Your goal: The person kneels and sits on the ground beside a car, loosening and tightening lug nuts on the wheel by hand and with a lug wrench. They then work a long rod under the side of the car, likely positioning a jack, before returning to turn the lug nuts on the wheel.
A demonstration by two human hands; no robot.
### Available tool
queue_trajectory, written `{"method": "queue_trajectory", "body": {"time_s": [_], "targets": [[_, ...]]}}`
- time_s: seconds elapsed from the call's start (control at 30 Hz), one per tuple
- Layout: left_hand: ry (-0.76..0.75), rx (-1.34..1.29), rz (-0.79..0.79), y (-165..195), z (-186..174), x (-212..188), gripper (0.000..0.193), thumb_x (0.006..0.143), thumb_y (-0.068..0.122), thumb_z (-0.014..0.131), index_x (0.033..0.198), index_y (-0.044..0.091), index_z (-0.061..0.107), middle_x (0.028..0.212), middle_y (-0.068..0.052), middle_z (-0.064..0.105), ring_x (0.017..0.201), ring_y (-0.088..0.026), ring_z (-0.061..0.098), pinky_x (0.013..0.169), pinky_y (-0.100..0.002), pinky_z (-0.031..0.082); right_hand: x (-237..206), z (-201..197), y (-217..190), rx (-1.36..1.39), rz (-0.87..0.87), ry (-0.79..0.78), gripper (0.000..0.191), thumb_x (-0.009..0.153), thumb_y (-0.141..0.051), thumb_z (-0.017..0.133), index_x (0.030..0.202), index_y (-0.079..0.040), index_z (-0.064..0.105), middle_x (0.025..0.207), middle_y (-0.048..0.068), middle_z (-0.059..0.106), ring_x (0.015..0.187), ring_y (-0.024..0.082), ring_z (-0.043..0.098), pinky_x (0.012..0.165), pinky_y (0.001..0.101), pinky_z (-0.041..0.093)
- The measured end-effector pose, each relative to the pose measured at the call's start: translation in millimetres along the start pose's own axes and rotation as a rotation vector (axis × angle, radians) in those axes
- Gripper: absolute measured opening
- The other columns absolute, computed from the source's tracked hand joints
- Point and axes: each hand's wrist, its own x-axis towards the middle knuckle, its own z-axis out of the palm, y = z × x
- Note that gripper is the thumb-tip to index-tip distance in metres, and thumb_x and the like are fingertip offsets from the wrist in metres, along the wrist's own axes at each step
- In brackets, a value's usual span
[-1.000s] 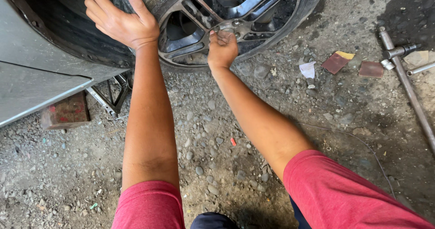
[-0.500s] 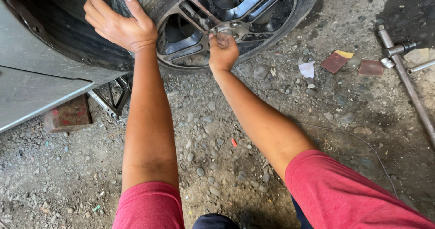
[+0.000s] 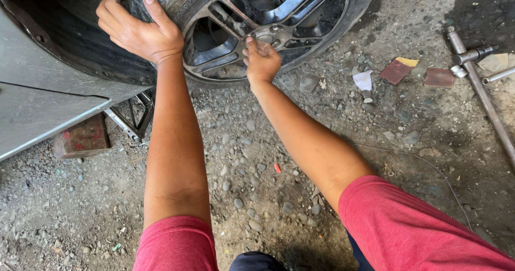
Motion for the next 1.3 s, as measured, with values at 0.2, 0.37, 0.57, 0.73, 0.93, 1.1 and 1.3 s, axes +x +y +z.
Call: {"method": "queue_trajectory", "body": {"time_s": [0.2,0.37,0.57,0.73,0.93,1.1,1.3], "targets": [[0.025,-0.011,0.007,-2,3,-1,0.056,0.102,0.056,0.051,0.118,0.003,0.060,0.115,-0.010,0.056,0.109,-0.030,0.055,0.095,-0.045,0.045,-2,2,-3,-0.011,0.049,-0.004,0.024,0.091,-0.026,0.076,0.093,-0.003,0.070,0.086,0.004,0.074,0.074,0.016,0.075,0.057,0.0304,0.058],[0.006,0.010,-0.003,-3,3,-1,0.057,0.102,0.057,0.051,0.119,0.003,0.060,0.116,-0.010,0.057,0.110,-0.031,0.055,0.094,-0.045,0.045,-1,4,-6,-0.065,0.028,0.014,0.024,0.091,-0.026,0.076,0.094,-0.004,0.067,0.084,0.006,0.073,0.074,0.017,0.074,0.053,0.0310,0.055],[0.006,0.007,-0.007,-2,3,0,0.057,0.102,0.057,0.052,0.118,0.003,0.060,0.115,-0.011,0.057,0.110,-0.031,0.055,0.095,-0.045,0.045,3,1,-3,0.074,0.056,-0.014,0.024,0.088,-0.016,0.078,0.100,-0.003,0.062,0.084,0.006,0.073,0.073,0.016,0.074,0.057,0.0314,0.061],[0.000,0.005,-0.007,-3,3,0,0.056,0.101,0.056,0.053,0.119,0.003,0.060,0.116,-0.011,0.057,0.110,-0.031,0.055,0.095,-0.045,0.046,3,1,4,0.082,-0.118,-0.044,0.024,0.085,-0.007,0.078,0.102,-0.001,0.062,0.085,0.008,0.075,0.072,0.015,0.073,0.055,0.0284,0.058],[0.021,-0.001,-0.002,-3,3,0,0.055,0.101,0.055,0.052,0.120,0.004,0.060,0.116,-0.010,0.058,0.111,-0.031,0.055,0.094,-0.045,0.045,0,2,4,-0.044,-0.168,-0.069,0.021,0.086,-0.008,0.080,0.099,0.001,0.065,0.083,0.009,0.076,0.064,0.011,0.067,0.046,0.0259,0.049],[0.014,-0.016,-0.001,-4,2,0,0.056,0.102,0.055,0.052,0.120,0.003,0.060,0.116,-0.010,0.057,0.111,-0.031,0.055,0.096,-0.045,0.045,-2,0,2,-0.053,-0.141,-0.067,0.021,0.087,-0.011,0.080,0.098,0.000,0.067,0.084,0.009,0.076,0.066,0.011,0.070,0.046,0.0257,0.051],[0.010,-0.024,0.007,-3,1,0,0.054,0.102,0.054,0.053,0.119,0.003,0.060,0.115,-0.011,0.057,0.110,-0.031,0.055,0.096,-0.045,0.045,-2,-1,3,-0.106,-0.110,-0.054,0.021,0.090,-0.017,0.077,0.100,-0.002,0.067,0.088,0.008,0.077,0.073,0.013,0.075,0.047,0.0268,0.054]]}}
